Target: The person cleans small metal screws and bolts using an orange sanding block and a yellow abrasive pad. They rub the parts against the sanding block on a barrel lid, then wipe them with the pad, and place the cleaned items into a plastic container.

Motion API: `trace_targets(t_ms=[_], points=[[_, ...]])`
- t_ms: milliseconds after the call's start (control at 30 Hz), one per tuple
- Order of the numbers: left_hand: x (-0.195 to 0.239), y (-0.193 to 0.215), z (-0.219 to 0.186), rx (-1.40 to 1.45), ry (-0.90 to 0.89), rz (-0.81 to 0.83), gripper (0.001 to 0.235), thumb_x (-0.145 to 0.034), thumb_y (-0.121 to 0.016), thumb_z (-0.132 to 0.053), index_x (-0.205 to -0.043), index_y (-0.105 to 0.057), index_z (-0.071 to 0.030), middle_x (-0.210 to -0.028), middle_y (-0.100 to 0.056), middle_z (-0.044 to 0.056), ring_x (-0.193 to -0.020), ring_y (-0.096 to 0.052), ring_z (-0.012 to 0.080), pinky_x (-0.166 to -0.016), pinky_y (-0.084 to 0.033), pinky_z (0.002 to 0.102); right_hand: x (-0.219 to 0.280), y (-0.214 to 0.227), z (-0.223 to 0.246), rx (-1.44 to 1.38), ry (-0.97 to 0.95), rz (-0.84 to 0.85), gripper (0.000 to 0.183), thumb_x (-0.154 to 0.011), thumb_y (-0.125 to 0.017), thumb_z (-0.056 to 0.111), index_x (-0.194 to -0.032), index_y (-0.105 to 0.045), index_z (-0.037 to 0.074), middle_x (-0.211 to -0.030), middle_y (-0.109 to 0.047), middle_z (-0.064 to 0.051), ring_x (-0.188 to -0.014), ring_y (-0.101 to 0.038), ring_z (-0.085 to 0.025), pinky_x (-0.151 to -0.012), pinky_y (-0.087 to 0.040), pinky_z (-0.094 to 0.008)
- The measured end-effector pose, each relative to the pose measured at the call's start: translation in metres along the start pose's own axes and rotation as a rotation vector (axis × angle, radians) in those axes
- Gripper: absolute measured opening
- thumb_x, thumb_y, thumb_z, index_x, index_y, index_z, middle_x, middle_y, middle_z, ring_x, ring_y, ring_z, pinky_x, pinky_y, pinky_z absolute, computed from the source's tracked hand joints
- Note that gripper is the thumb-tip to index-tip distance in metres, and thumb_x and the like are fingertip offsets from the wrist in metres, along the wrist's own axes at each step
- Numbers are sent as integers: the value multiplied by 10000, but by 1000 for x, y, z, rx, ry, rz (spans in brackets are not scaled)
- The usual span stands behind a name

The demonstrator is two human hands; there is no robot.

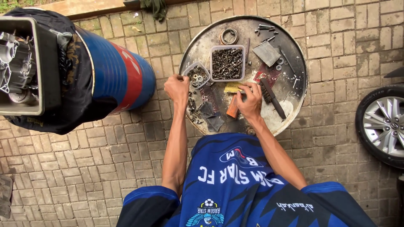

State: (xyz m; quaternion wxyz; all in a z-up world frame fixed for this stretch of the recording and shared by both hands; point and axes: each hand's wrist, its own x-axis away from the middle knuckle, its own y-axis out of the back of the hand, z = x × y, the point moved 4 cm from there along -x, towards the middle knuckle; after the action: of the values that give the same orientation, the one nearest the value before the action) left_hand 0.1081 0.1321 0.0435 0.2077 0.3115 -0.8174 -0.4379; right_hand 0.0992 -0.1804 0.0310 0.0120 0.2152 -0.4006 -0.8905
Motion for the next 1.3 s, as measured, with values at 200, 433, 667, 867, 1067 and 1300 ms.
trace_targets(t_ms=[200, 433, 667, 867, 1067, 1300], points=[[28, 66, -29, 1142, 414, 400, 282, -880, -772, -192, -1050, -719, 27, -938, -772, 209, -825, -784, 280, -764, -672, 380, -10, 19, 20, -308, -219, 52, 104, -913, -751, 76, -989, -790, 135, -758, -712, -74, -688, -709, -267, -628, -548, -346], [72, 72, -53, 1288, 456, 614, 278, -875, -814, -217, -1054, -741, -17, -942, -784, 178, -810, -788, 248, -726, -681, 361, -55, 53, 98, -704, -414, 165, 135, -966, -738, 117, -836, -777, 119, -620, -724, -48, -554, -692, -119, -584, -564, -253], [113, 62, -86, 1338, 362, 772, 213, -913, -786, -172, -1034, -753, 0, -918, -776, 214, -811, -788, 283, -740, -670, 377, -96, 83, 146, -974, -430, 299, 153, -968, -731, 80, -1097, -750, 1, -827, -733, -123, -746, -679, -117, -654, -584, -252], [122, 63, -91, 1216, 206, 696, 178, -929, -778, -155, -1014, -761, 1, -899, -769, 223, -786, -779, 294, -695, -667, 400, -82, 71, 111, -875, -476, 291, 80, -969, -754, 93, -962, -758, 13, -737, -716, -103, -675, -664, -92, -582, -560, -226], [145, -30, -37, 314, -180, 626, 345, -859, -773, -430, -1049, -765, -142, -868, -780, 82, -832, -765, 307, -724, -625, 464, -10, 41, 26, -730, -711, 384, 148, -989, -697, 112, -981, -713, -34, -860, -701, -195, -683, -720, -191, -611, -626, -288], [162, -92, -34, -35, -273, 740, 399, -807, -799, -354, -1001, -710, -18, -870, -738, 188, -883, -743, 460, -736, -604, 588, 63, 19, -54, -444, -870, 351, 150, -944, -762, 290, -915, -763, 143, -792, -731, -61, -663, -717, -115, -589, -584, -302]])
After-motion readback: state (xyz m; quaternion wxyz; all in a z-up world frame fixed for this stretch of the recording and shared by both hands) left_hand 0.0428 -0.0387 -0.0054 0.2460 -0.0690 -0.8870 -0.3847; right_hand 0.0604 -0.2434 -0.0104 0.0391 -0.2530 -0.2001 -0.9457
